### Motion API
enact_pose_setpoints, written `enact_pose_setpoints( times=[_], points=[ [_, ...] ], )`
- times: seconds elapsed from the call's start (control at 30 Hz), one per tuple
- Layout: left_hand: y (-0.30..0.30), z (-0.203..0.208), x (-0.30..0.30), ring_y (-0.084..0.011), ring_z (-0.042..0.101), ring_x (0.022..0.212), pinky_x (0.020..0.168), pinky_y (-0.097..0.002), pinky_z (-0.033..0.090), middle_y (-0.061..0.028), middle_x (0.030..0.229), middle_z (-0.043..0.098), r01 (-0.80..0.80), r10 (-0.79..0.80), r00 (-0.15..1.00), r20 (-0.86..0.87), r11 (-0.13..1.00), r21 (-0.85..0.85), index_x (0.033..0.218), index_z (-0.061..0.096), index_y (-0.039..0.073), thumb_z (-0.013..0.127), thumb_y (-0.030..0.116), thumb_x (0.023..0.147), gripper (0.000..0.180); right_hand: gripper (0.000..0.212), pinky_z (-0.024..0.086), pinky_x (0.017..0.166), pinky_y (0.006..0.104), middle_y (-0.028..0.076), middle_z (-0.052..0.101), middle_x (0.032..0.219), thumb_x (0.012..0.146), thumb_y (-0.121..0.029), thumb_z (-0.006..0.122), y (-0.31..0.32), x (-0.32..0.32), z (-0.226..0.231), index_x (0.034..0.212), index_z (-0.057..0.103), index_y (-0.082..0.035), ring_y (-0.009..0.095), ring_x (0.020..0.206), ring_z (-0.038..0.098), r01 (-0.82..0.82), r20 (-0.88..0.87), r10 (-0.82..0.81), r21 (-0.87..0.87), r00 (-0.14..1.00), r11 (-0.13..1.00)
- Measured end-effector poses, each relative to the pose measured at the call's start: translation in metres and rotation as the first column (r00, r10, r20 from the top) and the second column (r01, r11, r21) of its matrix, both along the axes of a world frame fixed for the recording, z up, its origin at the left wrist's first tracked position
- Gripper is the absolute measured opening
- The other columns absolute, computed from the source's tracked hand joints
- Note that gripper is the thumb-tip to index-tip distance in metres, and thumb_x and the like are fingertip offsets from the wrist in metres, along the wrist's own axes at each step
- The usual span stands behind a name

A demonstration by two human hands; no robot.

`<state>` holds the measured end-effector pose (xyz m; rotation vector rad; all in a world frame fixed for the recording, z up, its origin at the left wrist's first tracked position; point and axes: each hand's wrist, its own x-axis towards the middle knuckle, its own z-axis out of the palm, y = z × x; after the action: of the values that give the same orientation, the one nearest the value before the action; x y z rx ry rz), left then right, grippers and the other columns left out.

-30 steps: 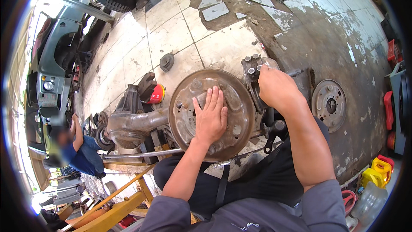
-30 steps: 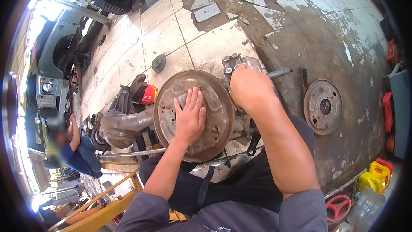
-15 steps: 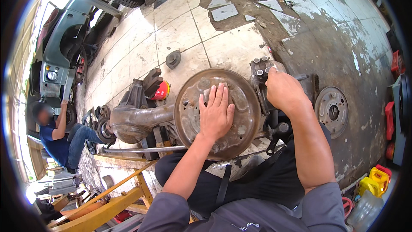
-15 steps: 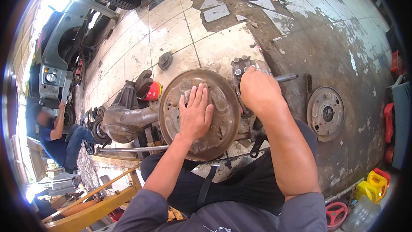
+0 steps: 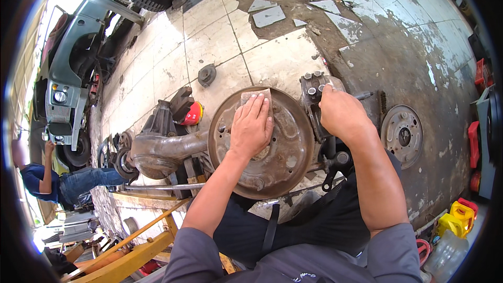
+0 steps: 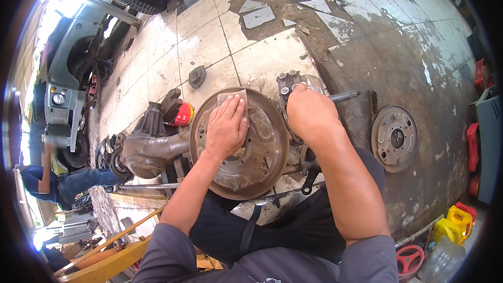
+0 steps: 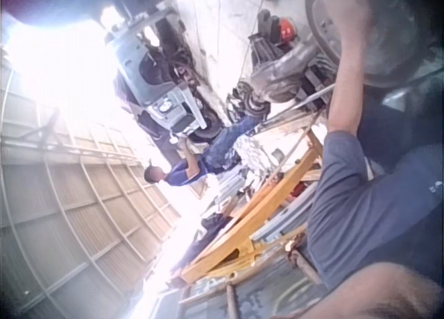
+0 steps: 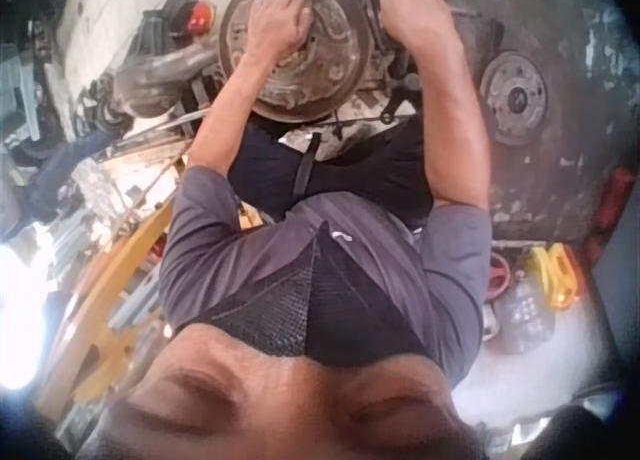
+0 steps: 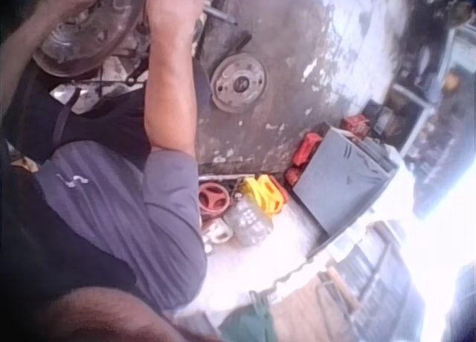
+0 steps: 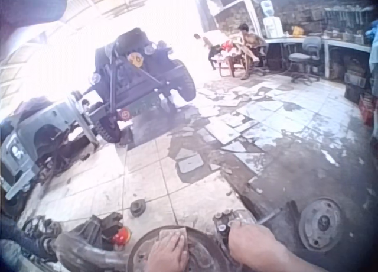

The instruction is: The person sands a metal brake drum using a sanding block, rubbing the surface repeatedly to remove rust and smooth the metal. The person rotates the drum and continues sanding different areas by hand.

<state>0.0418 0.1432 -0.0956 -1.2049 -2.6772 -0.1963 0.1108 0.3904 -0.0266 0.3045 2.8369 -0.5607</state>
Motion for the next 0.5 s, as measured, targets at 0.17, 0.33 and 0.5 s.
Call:
enact_pose_setpoints(
  times=[0.17,0.33,0.5],
  points=[
    [0.0,0.002,-0.012,-0.0291,0.052,0.139,0.115,-0.0473,0.037,-0.0148,0.15,0.055,0.084,-0.081,0.994,0.078,0.996,-0.032,0.142,0.057,0.003,0.057,0.021,0.097,0.048,0.031,0.058,0.084,0.0462,0.03,0.073,0.097,0.089,-0.003,0.054,0.0,0.001,0.0,0.115,0.058,0.014,0.04,0.096,0.074,0.008,-0.013,-0.008,-0.005,1.0,1.0],
    [-0.024,0.019,-0.026,-0.0296,0.051,0.139,0.118,-0.0475,0.036,-0.015,0.148,0.055,0.298,-0.285,0.934,0.216,0.954,-0.029,0.142,0.056,0.003,0.058,0.018,0.096,0.048,0.028,0.058,0.084,0.0475,0.03,0.073,0.096,0.087,-0.001,0.056,-0.001,0.0,0.001,0.111,0.058,0.013,0.041,0.095,0.073,0.009,-0.01,-0.009,0.001,1.0,1.0],
    [-0.009,0.013,-0.023,-0.0339,0.05,0.137,0.117,-0.0491,0.037,-0.0172,0.146,0.055,0.152,-0.166,0.944,0.285,0.986,0.071,0.143,0.053,0.002,0.058,0.017,0.096,0.051,0.028,0.058,0.084,0.0483,0.03,0.073,0.096,0.087,0.0,0.057,-0.003,-0.001,0.004,0.111,0.058,0.013,0.042,0.096,0.073,0.025,0.011,-0.025,-0.008,1.0,1.0]
  ],
)
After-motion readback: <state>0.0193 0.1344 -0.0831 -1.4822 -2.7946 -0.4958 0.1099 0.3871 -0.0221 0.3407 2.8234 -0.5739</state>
